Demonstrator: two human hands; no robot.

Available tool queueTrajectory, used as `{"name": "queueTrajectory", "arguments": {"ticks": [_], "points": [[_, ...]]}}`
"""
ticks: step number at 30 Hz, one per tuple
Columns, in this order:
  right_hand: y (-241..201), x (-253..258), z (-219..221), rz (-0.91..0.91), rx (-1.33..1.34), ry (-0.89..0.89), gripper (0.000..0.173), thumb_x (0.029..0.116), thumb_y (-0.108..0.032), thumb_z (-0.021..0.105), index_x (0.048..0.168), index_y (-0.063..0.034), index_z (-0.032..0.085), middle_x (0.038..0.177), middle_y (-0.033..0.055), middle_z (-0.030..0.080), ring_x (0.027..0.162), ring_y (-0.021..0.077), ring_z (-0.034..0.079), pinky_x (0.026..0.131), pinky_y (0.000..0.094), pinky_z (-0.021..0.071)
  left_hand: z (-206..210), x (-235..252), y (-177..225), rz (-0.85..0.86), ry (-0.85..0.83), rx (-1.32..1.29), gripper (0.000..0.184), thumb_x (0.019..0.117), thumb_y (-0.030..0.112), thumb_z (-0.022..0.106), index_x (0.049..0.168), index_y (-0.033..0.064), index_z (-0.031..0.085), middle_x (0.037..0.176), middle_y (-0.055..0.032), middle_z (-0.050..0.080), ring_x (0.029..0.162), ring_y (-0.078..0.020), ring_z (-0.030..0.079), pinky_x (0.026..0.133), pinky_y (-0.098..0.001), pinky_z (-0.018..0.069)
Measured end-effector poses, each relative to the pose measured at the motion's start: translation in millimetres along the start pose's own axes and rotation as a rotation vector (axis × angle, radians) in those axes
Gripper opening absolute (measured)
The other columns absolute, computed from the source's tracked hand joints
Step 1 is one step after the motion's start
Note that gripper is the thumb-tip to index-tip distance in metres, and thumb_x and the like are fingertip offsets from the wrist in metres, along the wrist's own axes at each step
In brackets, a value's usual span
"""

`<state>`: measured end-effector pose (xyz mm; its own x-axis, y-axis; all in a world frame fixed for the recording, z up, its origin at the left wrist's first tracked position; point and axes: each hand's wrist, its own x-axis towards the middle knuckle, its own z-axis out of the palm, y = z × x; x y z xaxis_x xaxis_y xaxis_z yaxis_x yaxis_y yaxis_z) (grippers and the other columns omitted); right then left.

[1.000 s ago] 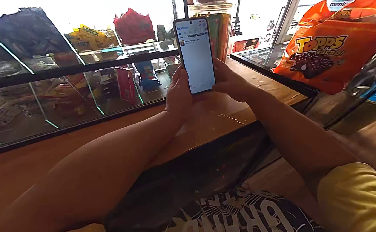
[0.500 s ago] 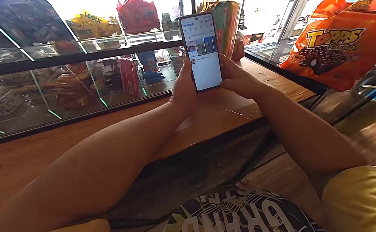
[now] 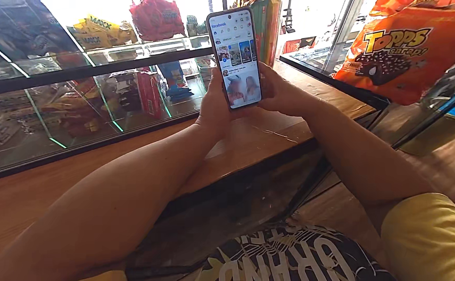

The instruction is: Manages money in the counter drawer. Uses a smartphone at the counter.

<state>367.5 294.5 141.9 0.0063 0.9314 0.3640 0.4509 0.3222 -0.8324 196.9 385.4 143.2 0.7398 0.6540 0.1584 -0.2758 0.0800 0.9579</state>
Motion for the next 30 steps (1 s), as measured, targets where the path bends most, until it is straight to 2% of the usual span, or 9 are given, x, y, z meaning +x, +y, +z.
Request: {"name": "queueTrajectory", "arguments": {"ticks": [2, 7, 12, 17, 21, 26, 30], "points": [[0, 0, -1, 0.012, -0.029, 0.005, 0.098, 0.0827, 0.008, 0.060, 0.163, -0.0057, 0.006, 0.146, 0.0164, 0.053, 0.123, 0.0160, 0.064, 0.101, 0.0314, 0.0553, -1, 1, -1, -0.001, -0.007, -0.002, 0.067, 0.1065, 0.060, 0.005, 0.141, 0.0235, 0.049, 0.128, -0.0081, 0.066, 0.112, -0.0280, 0.067, 0.078, -0.0480, 0.0594], [-1, -1, -4, -0.056, -0.077, 0.070, 0.079, 0.0905, -0.005, 0.054, 0.160, -0.0018, 0.018, 0.140, 0.0152, 0.057, 0.120, 0.0124, 0.063, 0.100, 0.0295, 0.0540, 2, 1, -1, -0.040, 0.023, -0.010, 0.064, 0.1083, 0.057, 0.010, 0.140, 0.0191, 0.050, 0.126, -0.0100, 0.066, 0.109, -0.0278, 0.069, 0.077, -0.0470, 0.0599], [3, 1, -5, -0.100, -0.054, 0.125, 0.077, 0.0910, -0.008, 0.050, 0.160, -0.0002, 0.017, 0.142, 0.0167, 0.055, 0.122, 0.0130, 0.062, 0.103, 0.0296, 0.0523, 6, -3, 0, -0.078, 0.038, 0.023, 0.061, 0.1088, 0.056, 0.013, 0.142, 0.0195, 0.048, 0.126, -0.0101, 0.066, 0.107, -0.0278, 0.069, 0.076, -0.0463, 0.0604], [3, 0, -3, -0.090, -0.074, 0.152, 0.071, 0.0931, -0.008, 0.047, 0.159, -0.0013, 0.023, 0.140, 0.0155, 0.057, 0.119, 0.0119, 0.063, 0.101, 0.0293, 0.0524, 5, -3, 0, -0.078, 0.031, 0.027, 0.063, 0.1085, 0.057, 0.013, 0.139, 0.0184, 0.051, 0.124, -0.0101, 0.067, 0.106, -0.0276, 0.069, 0.076, -0.0460, 0.0603], [8, 1, -5, -0.127, -0.098, 0.199, 0.065, 0.0957, -0.015, 0.045, 0.156, 0.0004, 0.028, 0.135, 0.0146, 0.060, 0.116, 0.0117, 0.064, 0.098, 0.0307, 0.0542, 5, -4, -1, -0.064, 0.016, 0.049, 0.063, 0.1088, 0.056, 0.012, 0.138, 0.0178, 0.053, 0.119, -0.0091, 0.070, 0.100, -0.0261, 0.072, 0.072, -0.0430, 0.0613], [8, 2, -5, -0.172, -0.068, 0.324, 0.061, 0.0973, -0.020, 0.043, 0.154, 0.0002, 0.035, 0.130, 0.0122, 0.062, 0.113, 0.0114, 0.065, 0.096, 0.0311, 0.0554, 8, -6, -2, -0.092, 0.001, 0.052, 0.061, 0.1091, 0.056, 0.016, 0.140, 0.0175, 0.052, 0.123, -0.0094, 0.069, 0.106, -0.0269, 0.070, 0.076, -0.0461, 0.0612], [10, 4, -7, -0.235, -0.040, 0.416, 0.055, 0.0977, -0.017, 0.040, 0.149, 0.0020, 0.042, 0.129, 0.0108, 0.064, 0.112, 0.0107, 0.066, 0.095, 0.0313, 0.0564, 11, -7, -4, -0.121, 0.001, 0.072, 0.059, 0.1093, 0.055, 0.018, 0.141, 0.0174, 0.051, 0.125, -0.0094, 0.068, 0.108, -0.0273, 0.070, 0.078, -0.0477, 0.0610]]}}
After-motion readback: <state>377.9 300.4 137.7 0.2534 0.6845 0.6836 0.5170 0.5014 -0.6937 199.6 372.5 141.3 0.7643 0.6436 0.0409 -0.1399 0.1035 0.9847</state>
